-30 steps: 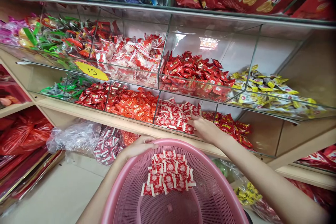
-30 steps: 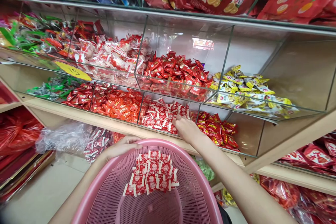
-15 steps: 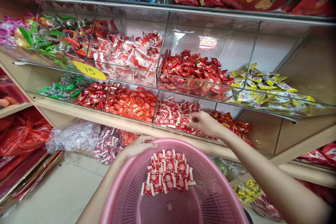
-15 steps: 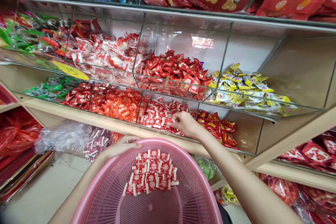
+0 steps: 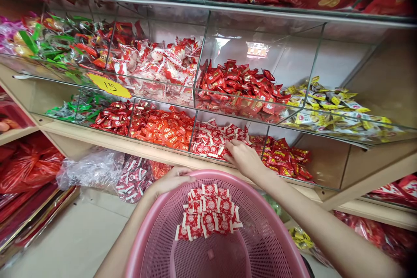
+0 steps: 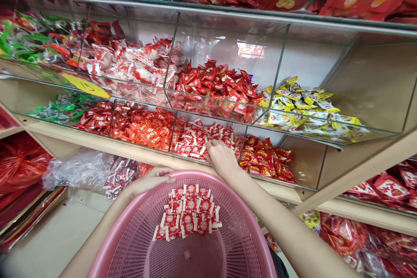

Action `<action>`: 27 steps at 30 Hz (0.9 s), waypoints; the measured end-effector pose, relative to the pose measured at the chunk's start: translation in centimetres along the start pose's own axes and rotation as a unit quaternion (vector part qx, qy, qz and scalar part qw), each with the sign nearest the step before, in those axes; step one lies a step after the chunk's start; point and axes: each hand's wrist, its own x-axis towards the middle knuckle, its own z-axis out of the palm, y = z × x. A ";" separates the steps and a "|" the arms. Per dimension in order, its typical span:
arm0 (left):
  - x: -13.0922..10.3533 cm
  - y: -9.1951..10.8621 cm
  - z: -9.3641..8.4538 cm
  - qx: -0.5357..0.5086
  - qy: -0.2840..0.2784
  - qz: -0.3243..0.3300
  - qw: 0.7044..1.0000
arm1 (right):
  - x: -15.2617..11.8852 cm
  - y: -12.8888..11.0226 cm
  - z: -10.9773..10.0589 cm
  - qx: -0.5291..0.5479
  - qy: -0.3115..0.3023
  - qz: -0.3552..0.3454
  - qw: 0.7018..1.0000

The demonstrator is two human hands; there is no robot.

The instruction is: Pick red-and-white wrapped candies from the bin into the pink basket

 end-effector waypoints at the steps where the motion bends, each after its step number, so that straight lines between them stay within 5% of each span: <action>1: 0.0 0.0 0.0 0.002 0.001 -0.002 1.000 | 0.1 -0.1 -0.1 -0.010 -0.005 -0.004 1.000; 27: -0.1 0.3 0.1 0.010 0.001 -0.003 1.000 | 1.7 0.0 0.2 -0.034 -0.056 -0.034 0.997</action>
